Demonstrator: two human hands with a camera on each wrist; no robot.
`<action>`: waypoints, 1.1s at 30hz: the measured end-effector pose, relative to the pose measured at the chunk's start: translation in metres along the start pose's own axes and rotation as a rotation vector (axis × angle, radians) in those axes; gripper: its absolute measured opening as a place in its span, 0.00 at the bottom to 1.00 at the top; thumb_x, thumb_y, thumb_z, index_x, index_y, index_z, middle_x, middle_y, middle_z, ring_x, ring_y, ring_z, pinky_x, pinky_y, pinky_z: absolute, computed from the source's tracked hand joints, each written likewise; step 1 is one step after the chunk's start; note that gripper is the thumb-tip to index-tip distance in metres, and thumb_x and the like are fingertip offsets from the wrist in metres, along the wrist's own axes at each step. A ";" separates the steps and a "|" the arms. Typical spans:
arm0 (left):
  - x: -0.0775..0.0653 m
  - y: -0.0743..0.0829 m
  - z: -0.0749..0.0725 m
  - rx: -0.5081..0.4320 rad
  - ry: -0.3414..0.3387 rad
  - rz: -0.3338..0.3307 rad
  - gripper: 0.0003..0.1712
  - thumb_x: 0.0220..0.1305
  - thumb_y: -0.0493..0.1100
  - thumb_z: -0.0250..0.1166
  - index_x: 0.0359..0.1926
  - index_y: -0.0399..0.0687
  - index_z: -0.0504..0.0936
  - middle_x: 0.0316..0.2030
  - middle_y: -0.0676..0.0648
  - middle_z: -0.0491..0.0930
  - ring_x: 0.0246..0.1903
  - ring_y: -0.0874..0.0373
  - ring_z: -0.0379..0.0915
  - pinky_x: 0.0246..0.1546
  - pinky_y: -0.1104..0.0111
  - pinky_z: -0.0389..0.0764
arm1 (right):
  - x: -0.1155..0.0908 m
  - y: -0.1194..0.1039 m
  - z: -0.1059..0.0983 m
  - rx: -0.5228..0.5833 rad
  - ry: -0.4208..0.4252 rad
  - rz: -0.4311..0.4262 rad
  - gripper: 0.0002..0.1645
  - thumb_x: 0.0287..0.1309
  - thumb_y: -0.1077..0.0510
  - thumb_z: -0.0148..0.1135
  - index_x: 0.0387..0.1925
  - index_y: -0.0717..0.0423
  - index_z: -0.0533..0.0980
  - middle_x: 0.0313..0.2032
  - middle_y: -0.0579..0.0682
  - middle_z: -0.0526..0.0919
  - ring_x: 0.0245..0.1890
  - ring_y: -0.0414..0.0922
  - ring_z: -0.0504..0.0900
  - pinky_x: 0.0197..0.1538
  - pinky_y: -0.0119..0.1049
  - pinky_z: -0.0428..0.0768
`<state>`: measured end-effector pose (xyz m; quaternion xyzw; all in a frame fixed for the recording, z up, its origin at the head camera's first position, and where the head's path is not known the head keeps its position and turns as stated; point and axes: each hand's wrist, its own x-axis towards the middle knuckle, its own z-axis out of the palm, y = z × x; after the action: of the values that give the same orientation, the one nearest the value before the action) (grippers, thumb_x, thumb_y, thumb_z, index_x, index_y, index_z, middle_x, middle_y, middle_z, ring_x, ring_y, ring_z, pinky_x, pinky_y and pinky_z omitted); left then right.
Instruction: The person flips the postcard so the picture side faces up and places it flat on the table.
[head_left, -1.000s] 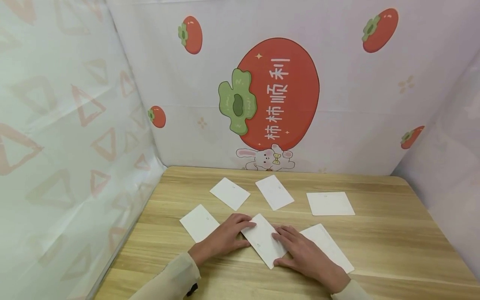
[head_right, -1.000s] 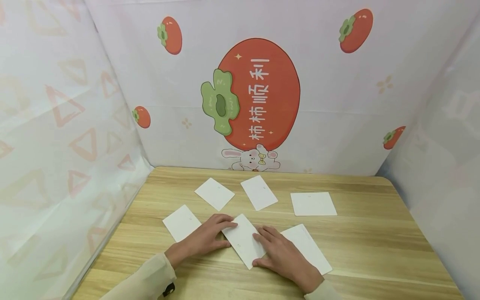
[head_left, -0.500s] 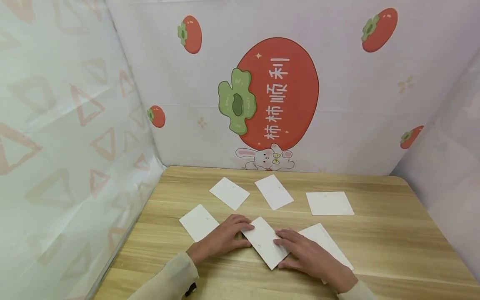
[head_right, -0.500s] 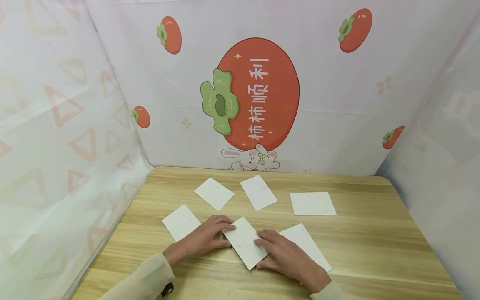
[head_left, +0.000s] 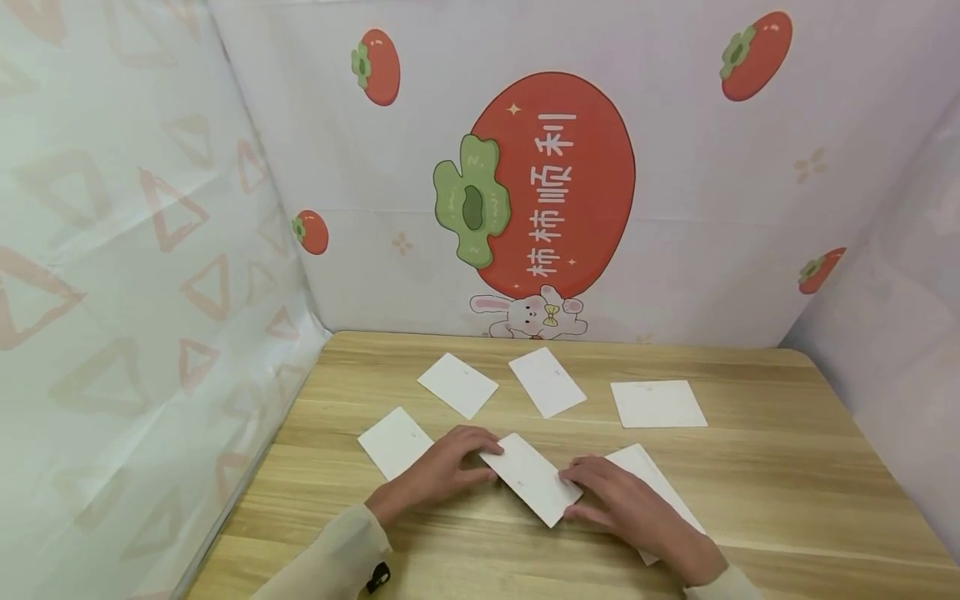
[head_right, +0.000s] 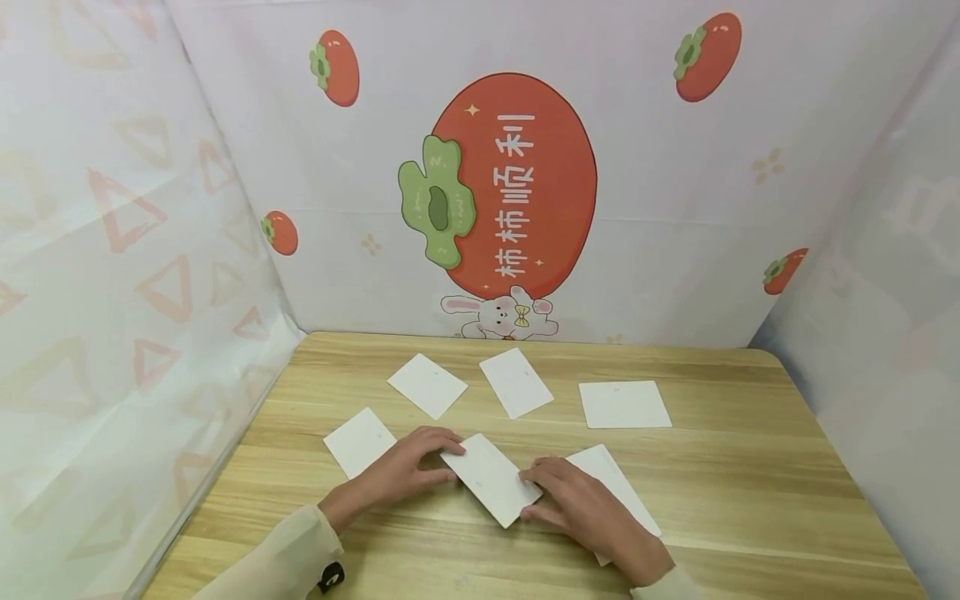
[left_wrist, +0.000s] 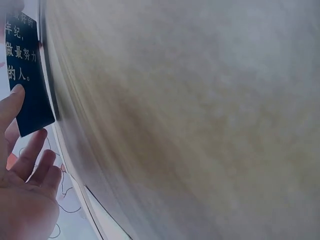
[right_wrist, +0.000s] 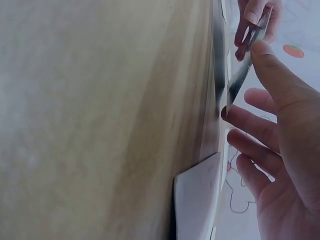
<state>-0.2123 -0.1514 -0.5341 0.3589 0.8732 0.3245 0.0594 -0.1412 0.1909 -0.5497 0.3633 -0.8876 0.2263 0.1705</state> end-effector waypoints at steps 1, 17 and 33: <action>0.000 0.000 -0.001 -0.006 0.013 0.012 0.19 0.73 0.47 0.74 0.62 0.54 0.87 0.67 0.49 0.83 0.71 0.49 0.74 0.75 0.52 0.73 | -0.001 0.000 0.000 -0.001 0.012 0.009 0.26 0.62 0.42 0.78 0.57 0.48 0.86 0.56 0.48 0.88 0.57 0.48 0.87 0.54 0.47 0.89; 0.001 0.006 -0.003 -0.052 0.158 -0.078 0.07 0.78 0.45 0.69 0.53 0.59 0.88 0.55 0.57 0.89 0.62 0.57 0.82 0.65 0.57 0.83 | -0.001 -0.001 -0.009 0.086 0.108 0.133 0.14 0.66 0.55 0.77 0.52 0.44 0.87 0.49 0.36 0.91 0.48 0.36 0.89 0.52 0.30 0.85; 0.006 0.016 -0.005 -0.023 0.244 -0.174 0.05 0.78 0.45 0.69 0.49 0.55 0.88 0.45 0.52 0.92 0.51 0.54 0.89 0.53 0.55 0.87 | 0.010 -0.005 -0.009 0.075 0.140 0.271 0.07 0.70 0.57 0.73 0.46 0.44 0.90 0.44 0.38 0.93 0.46 0.39 0.92 0.49 0.41 0.90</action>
<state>-0.2089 -0.1417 -0.5194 0.2389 0.8980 0.3693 -0.0149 -0.1432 0.1866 -0.5356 0.2297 -0.9053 0.3049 0.1859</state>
